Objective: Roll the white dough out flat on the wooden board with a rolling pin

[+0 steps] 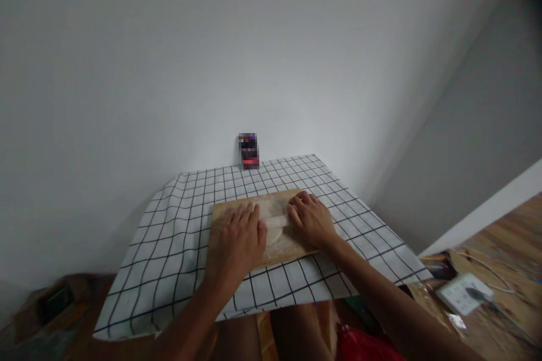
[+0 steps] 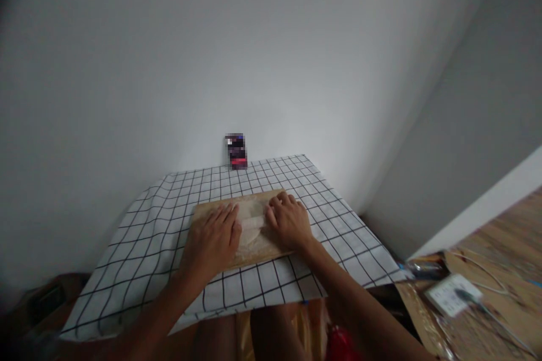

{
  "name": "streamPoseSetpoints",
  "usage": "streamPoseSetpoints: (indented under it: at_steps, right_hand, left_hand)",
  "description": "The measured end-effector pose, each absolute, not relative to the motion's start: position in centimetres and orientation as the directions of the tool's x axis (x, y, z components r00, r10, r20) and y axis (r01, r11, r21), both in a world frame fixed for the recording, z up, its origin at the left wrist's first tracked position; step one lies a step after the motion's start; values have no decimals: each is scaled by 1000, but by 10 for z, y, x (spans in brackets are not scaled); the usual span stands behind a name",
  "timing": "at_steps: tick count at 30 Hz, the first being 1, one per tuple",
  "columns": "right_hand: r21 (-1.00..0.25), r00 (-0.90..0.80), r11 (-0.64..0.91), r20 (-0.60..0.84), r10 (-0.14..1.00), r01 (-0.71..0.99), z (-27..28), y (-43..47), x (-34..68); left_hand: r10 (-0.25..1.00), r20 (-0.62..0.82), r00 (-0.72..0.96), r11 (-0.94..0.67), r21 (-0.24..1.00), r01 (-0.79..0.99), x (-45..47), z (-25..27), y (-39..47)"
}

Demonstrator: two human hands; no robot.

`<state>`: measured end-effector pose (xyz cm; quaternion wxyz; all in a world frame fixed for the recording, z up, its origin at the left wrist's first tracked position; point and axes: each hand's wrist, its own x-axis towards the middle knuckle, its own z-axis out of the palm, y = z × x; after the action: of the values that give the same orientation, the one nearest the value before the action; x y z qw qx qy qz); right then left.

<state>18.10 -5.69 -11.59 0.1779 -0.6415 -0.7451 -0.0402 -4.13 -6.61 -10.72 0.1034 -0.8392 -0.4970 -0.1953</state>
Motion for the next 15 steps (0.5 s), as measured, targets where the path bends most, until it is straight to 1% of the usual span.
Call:
streamPoseSetpoints:
  at_steps: [2, 7, 10, 12, 15]
  right_hand:
    - [-146, -141, 192, 300, 943, 970, -111, -58, 181]
    - [-108, -211, 233, 187, 960, 966, -90, -36, 185]
    - [-61, -281, 287, 92, 955, 956, -80, -10, 186]
    - [-69, -352, 356, 56, 934, 932, -77, 9, 185]
    - [-110, -447, 450, 47, 893, 886, -83, 36, 182]
  left_hand:
    - [798, 430, 421, -482, 39, 875, -42, -111, -76]
    - [788, 422, 449, -522, 70, 850, -43, -120, -87]
    - [808, 423, 411, -482, 72, 873, -42, -122, -84]
    - [828, 410, 381, -446, 71, 892, -43, -121, -78]
    - [852, 388, 352, -410, 76, 909, -45, -114, -66]
